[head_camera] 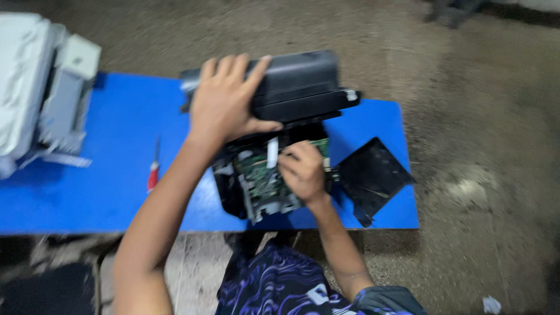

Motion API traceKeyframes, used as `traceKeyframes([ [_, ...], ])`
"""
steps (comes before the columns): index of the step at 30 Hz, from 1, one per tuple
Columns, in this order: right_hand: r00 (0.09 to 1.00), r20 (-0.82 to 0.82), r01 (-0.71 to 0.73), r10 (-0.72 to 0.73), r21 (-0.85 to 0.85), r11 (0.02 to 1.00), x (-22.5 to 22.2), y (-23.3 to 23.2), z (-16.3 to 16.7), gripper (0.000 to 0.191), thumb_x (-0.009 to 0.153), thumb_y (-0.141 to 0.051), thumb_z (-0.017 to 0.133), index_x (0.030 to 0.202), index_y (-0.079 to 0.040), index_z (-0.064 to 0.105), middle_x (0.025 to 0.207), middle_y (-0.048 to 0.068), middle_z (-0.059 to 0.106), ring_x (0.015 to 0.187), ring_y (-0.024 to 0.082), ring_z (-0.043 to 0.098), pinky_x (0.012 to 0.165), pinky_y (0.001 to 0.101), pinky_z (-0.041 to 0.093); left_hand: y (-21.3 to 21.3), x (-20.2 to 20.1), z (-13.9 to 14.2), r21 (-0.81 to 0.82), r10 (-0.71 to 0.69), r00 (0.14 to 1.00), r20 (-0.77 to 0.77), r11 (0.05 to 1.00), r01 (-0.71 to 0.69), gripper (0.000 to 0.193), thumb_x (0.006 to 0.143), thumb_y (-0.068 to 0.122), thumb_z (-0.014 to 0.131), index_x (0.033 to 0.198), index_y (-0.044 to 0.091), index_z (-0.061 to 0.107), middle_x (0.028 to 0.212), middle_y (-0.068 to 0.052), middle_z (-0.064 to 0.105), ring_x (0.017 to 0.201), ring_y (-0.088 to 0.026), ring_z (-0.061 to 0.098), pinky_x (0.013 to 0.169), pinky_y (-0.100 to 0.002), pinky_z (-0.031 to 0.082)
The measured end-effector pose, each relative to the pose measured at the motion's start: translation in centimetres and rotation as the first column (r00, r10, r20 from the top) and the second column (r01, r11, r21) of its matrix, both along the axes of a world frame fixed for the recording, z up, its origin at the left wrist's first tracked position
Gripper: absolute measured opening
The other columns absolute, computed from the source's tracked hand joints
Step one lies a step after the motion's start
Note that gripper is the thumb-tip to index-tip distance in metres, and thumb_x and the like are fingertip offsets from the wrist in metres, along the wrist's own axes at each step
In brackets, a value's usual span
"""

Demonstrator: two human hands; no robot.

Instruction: The person disassembles a black HP laserjet printer on a blue workbench. They remove the top cover, open the side panel, and manipulate internal components including the circuit board and toner area. The person uses a screwdriver and scissors during the process.

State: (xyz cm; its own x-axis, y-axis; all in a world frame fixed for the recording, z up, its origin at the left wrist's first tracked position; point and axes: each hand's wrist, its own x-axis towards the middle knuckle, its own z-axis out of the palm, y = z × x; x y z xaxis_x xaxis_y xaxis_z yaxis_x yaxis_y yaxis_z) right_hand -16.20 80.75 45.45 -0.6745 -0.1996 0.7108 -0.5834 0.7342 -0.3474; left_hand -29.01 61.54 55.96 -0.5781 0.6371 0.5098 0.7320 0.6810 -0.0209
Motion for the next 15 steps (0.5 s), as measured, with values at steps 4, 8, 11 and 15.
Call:
traceKeyframes([
  [4,0.994,-0.104,-0.035,0.045,0.092,0.995,0.1,2.8,0.4,0.023,0.071,-0.008,0.076,0.094,-0.004,0.073,0.095,0.01,0.068,0.091,0.032,0.065,0.078,0.0439,0.053,2.0,0.2,0.9,-0.028,0.024,0.998,-0.066,0.999,-0.026,0.122,0.059,0.089,0.072,0.149,0.008,0.055,0.129,-0.02,0.06,0.118,-0.037,0.056,0.102,-0.051,0.04],
  [8,0.989,-0.148,0.004,0.01,0.099,0.995,0.5,4.5,0.3,0.021,0.074,-0.008,0.076,0.095,-0.004,0.075,0.098,0.008,0.07,0.094,0.029,0.068,0.078,0.0417,0.054,3.6,0.7,1.4,-0.027,0.028,0.995,-0.093,0.999,-0.03,0.119,0.061,0.089,0.069,0.146,0.007,0.061,0.13,-0.018,0.063,0.121,-0.034,0.058,0.102,-0.048,0.042],
  [11,0.992,-0.125,0.011,-0.005,0.048,0.999,1.0,4.6,0.0,0.017,0.079,-0.008,0.079,0.094,-0.004,0.075,0.098,0.008,0.07,0.094,0.026,0.068,0.078,0.04,0.054,4.3,1.5,1.3,-0.058,0.063,0.993,-0.102,0.996,-0.069,0.117,0.06,0.089,0.068,0.145,0.009,0.064,0.129,-0.015,0.065,0.12,-0.031,0.06,0.102,-0.046,0.043],
  [15,0.992,-0.122,0.013,-0.013,0.004,1.0,1.3,4.1,-0.5,0.016,0.078,-0.007,0.08,0.093,-0.004,0.076,0.097,0.007,0.07,0.093,0.026,0.068,0.077,0.0393,0.052,4.4,1.7,1.2,-0.088,0.09,0.992,-0.087,0.991,-0.098,0.117,0.059,0.09,0.068,0.145,0.01,0.065,0.126,-0.014,0.065,0.117,-0.03,0.061,0.1,-0.045,0.044],
])
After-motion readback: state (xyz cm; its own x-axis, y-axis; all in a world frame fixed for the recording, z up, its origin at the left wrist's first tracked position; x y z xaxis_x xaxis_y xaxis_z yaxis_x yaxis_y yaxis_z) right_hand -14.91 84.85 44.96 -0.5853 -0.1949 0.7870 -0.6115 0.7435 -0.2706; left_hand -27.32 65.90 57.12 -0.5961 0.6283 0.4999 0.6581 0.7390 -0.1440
